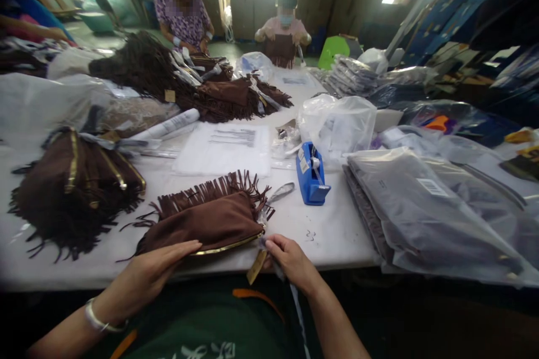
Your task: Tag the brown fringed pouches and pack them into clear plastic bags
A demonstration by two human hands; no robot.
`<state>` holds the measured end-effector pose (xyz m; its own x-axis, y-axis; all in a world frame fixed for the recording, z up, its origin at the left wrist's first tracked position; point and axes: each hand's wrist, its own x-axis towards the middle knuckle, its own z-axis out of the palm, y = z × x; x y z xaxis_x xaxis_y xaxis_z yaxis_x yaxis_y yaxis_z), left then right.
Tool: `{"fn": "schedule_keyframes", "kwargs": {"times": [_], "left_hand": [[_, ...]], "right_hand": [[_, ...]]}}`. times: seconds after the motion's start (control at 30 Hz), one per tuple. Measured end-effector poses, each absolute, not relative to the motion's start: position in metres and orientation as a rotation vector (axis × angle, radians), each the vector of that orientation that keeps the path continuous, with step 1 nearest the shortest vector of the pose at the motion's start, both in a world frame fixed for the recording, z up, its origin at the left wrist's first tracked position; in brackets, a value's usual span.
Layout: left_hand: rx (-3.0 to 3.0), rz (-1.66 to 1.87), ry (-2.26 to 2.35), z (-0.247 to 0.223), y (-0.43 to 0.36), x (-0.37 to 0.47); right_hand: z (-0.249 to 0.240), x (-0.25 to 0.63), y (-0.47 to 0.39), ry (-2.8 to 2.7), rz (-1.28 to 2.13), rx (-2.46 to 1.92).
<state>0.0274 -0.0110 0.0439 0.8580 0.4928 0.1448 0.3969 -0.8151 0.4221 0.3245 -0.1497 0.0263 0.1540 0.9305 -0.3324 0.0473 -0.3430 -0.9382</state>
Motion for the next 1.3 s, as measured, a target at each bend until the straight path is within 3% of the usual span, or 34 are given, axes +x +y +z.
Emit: {"fn": "schedule_keyframes", "kwargs": {"times": [0.4,0.93,1.3], "left_hand": [[2.784,0.425,0.675,0.024,-0.030,0.026],[2.815,0.556,0.646,0.009,-0.021,0.017],[2.805,0.571,0.642,0.009,-0.020,0.018]], "right_hand": [[0.015,0.303,-0.135,-0.862,0.957,-1.794],[0.007,0.290,-0.124,-0.182,1.429,-1.213],[0.009,0.296,-0.126,-0.280,1.463,-1.239]]}}
